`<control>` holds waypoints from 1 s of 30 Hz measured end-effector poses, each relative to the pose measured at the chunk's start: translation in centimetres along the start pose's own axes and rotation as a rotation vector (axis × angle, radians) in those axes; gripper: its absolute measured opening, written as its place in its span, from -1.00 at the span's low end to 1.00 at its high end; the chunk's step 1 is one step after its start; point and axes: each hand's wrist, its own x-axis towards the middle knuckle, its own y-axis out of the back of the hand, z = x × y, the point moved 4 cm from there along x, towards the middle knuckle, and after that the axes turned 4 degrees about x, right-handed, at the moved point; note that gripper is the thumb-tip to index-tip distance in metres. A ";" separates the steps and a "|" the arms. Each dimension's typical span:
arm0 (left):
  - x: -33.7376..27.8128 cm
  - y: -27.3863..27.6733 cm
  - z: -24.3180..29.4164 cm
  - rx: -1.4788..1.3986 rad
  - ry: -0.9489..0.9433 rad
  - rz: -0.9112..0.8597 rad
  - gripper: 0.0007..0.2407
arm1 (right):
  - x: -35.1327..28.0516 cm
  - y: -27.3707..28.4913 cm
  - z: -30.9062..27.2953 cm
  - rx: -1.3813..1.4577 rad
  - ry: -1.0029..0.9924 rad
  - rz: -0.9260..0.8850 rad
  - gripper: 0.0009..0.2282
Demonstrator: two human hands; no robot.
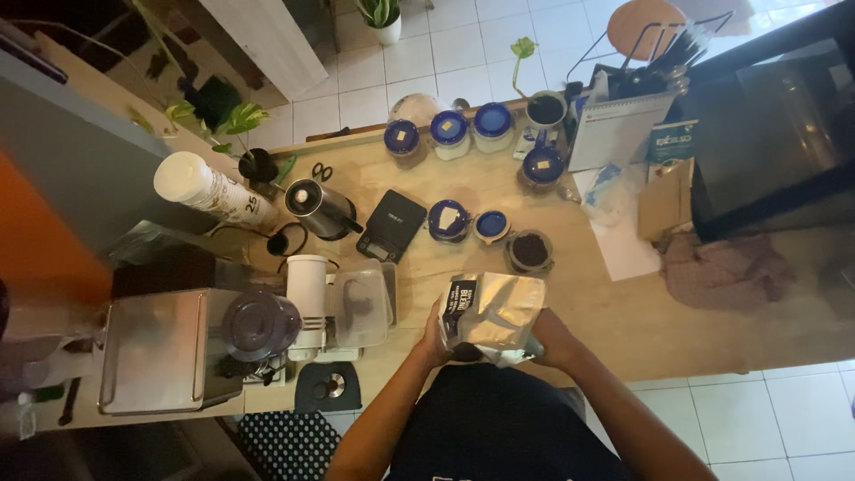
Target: Scooping ground coffee from a silver bag into a small black container using a measuring spoon.
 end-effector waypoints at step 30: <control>-0.2 -2.0 3.3 -0.005 0.011 0.018 -0.36 | 2.1 3.6 3.3 0.951 -0.290 0.696 -0.85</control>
